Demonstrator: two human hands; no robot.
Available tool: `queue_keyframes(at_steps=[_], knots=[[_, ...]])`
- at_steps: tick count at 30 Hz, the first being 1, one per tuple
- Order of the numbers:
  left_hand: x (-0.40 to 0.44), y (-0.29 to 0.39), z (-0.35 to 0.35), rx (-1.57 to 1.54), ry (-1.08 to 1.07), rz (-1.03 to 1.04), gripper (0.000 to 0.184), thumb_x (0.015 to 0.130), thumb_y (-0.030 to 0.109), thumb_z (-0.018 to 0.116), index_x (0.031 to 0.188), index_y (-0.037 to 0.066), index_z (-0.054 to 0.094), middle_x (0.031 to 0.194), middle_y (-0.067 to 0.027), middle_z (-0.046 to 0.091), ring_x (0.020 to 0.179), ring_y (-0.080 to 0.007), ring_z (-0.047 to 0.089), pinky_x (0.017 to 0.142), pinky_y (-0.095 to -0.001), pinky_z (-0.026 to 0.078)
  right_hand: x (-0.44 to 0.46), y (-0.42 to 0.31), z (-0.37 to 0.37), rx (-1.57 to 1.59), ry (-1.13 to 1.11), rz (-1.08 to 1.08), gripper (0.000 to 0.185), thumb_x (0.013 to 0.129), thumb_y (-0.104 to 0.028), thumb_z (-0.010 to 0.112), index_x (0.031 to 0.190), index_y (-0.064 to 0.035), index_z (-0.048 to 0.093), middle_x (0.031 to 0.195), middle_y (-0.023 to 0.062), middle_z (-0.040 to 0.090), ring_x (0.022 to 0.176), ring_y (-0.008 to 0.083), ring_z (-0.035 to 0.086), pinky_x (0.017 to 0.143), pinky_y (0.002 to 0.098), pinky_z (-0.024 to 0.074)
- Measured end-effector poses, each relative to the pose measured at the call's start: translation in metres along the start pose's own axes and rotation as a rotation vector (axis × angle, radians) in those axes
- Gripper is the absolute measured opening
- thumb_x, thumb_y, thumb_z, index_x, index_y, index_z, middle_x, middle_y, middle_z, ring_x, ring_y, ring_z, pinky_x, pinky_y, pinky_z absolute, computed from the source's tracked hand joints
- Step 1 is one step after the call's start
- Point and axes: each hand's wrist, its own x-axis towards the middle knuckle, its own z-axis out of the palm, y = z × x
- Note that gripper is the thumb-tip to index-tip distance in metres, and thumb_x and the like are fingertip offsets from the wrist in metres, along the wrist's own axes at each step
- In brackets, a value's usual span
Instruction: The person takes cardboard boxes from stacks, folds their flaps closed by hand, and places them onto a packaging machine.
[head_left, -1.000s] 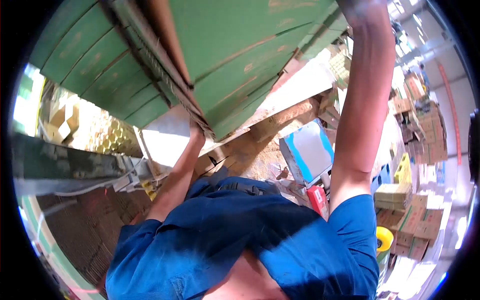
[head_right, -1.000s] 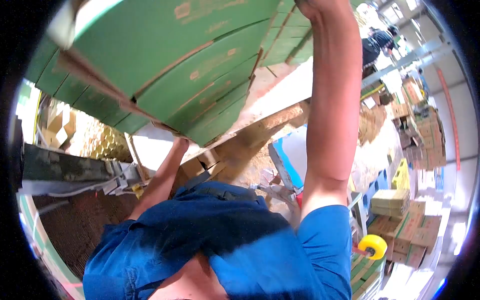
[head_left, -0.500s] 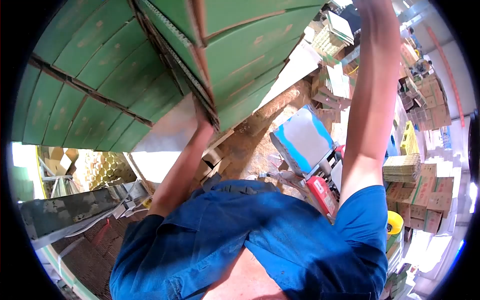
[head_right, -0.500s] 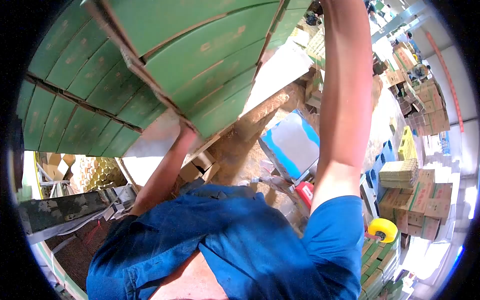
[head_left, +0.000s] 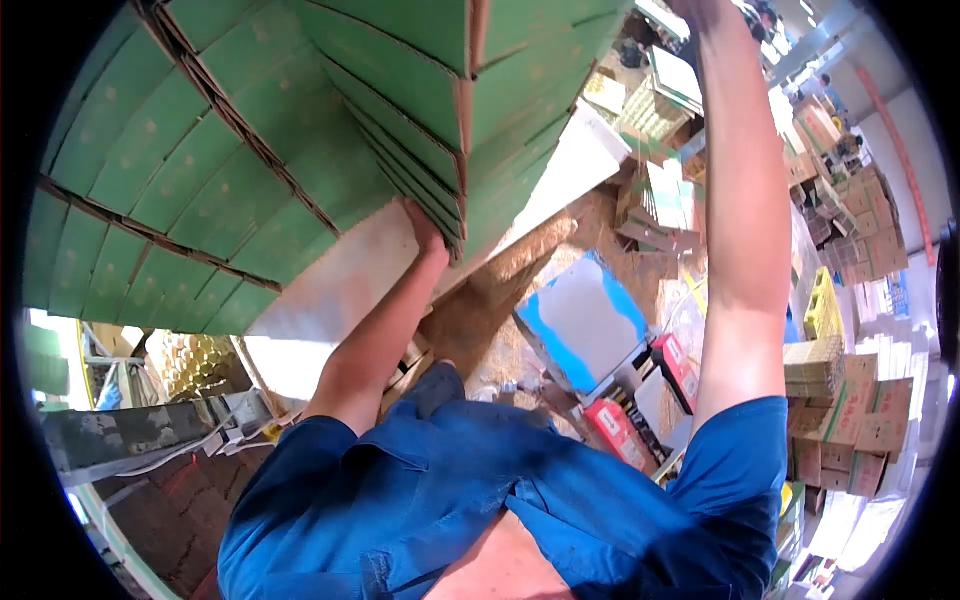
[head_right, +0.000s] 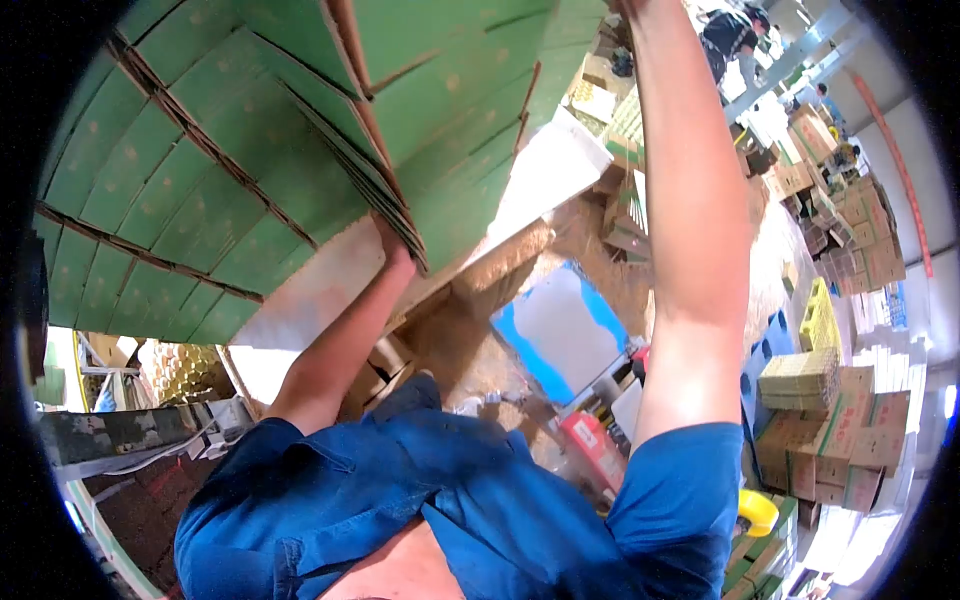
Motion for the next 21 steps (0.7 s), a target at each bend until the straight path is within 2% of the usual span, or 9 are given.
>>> queue_keyframes(at_steps=[5,8,9,11,13,17,18,19,21], knots=[[-0.007,-0.003,0.018,-0.066,0.025,-0.002,0.069,0.107,0.052,0.03,0.161,0.012,0.013,0.163,-0.0106,0.024,0.141,-0.0261,0.037,0.117,-0.0389,0.032,0.011,0.0,-0.01,-0.156,0.231,0.099,0.039,0.088,-0.025,0.075,0.111,0.0052,0.069,0.093,0.0118,0.072,0.079,0.02,0.067,0.066,0.0347,0.0539],[-0.029,0.036,0.023,-0.052,0.026,-0.062,0.069,0.107,0.052,0.032,0.161,0.012,0.013,0.164,-0.0099,0.023,0.143,-0.0269,0.035,0.118,-0.0397,0.031,0.025,0.023,-0.036,-0.255,0.139,-0.054,0.035,0.092,-0.023,0.073,0.111,0.006,0.072,0.105,0.009,0.073,0.093,0.0142,0.067,0.087,0.0308,0.0495],[-0.019,0.045,0.011,0.006,-0.074,-0.166,0.07,0.107,0.052,0.032,0.161,0.011,0.013,0.165,-0.0098,0.021,0.144,-0.0265,0.033,0.117,-0.0399,0.031,0.023,0.011,-0.031,-0.356,0.225,-0.019,0.03,0.086,-0.023,0.079,0.091,0.0062,0.073,0.083,0.0083,0.073,0.069,0.0167,0.068,0.064,0.0307,0.0544],[-0.028,0.058,0.007,0.056,-0.186,-0.267,0.071,0.107,0.052,0.032,0.161,0.011,0.012,0.166,-0.0097,0.019,0.146,-0.026,0.032,0.117,-0.0402,0.031,0.025,0.014,-0.028,-0.298,0.267,-0.134,0.031,0.084,-0.024,0.083,0.089,0.0051,0.074,0.079,0.0075,0.072,0.063,0.0144,0.066,0.058,0.0293,0.0525],[-0.058,0.09,0.005,0.066,-0.256,-0.349,0.053,0.107,0.043,0.038,0.147,0.008,0.039,0.137,-0.0112,0.056,0.123,-0.0236,0.057,0.105,-0.04,0.046,0.029,0.01,-0.029,-0.256,0.288,-0.131,0.032,0.083,-0.026,0.084,0.087,0.0048,0.074,0.078,0.0081,0.072,0.063,0.0117,0.065,0.057,0.028,0.0512],[-0.077,0.087,-0.026,0.599,-0.271,-0.339,0.055,0.106,0.044,0.044,0.14,0.001,0.053,0.142,-0.0157,0.055,0.133,-0.0272,0.05,0.111,-0.0397,0.04,0.028,-0.032,-0.03,-0.635,0.311,0.07,0.039,0.083,-0.025,0.083,0.102,0.006,0.07,0.093,0.0091,0.072,0.072,0.0141,0.067,0.07,0.0301,0.0551],[-0.104,0.138,-0.004,0.471,-0.496,-0.5,0.051,0.105,0.041,0.047,0.132,0.0,0.059,0.134,-0.0154,0.06,0.129,-0.0267,0.054,0.11,-0.0392,0.041,0.015,-0.047,0.002,-0.259,0.397,-0.052,0.033,0.086,-0.012,0.077,0.113,0.0058,0.069,0.098,0.0111,0.073,0.08,0.0176,0.068,0.071,0.0323,0.0542],[-0.128,0.184,0.018,0.333,-0.715,-0.662,0.047,0.104,0.039,0.05,0.124,-0.001,0.065,0.127,-0.0151,0.066,0.125,-0.0262,0.057,0.108,-0.0386,0.043,0.018,-0.045,-0.005,-0.283,0.403,-0.079,0.032,0.085,-0.009,0.077,0.112,0.0058,0.069,0.098,0.0109,0.073,0.08,0.0177,0.068,0.072,0.0323,0.0543],[-0.145,0.241,0.066,0.214,-1.183,-0.596,0.067,0.098,0.047,0.058,0.149,0.006,0.043,0.138,-0.016,0.057,0.131,-0.0267,0.053,0.11,-0.0468,0.041,0.028,-0.044,-0.021,-0.295,0.389,-0.192,0.031,0.083,-0.007,0.079,0.11,0.0059,0.07,0.096,0.0104,0.073,0.08,0.0184,0.068,0.073,0.032,0.0541]])
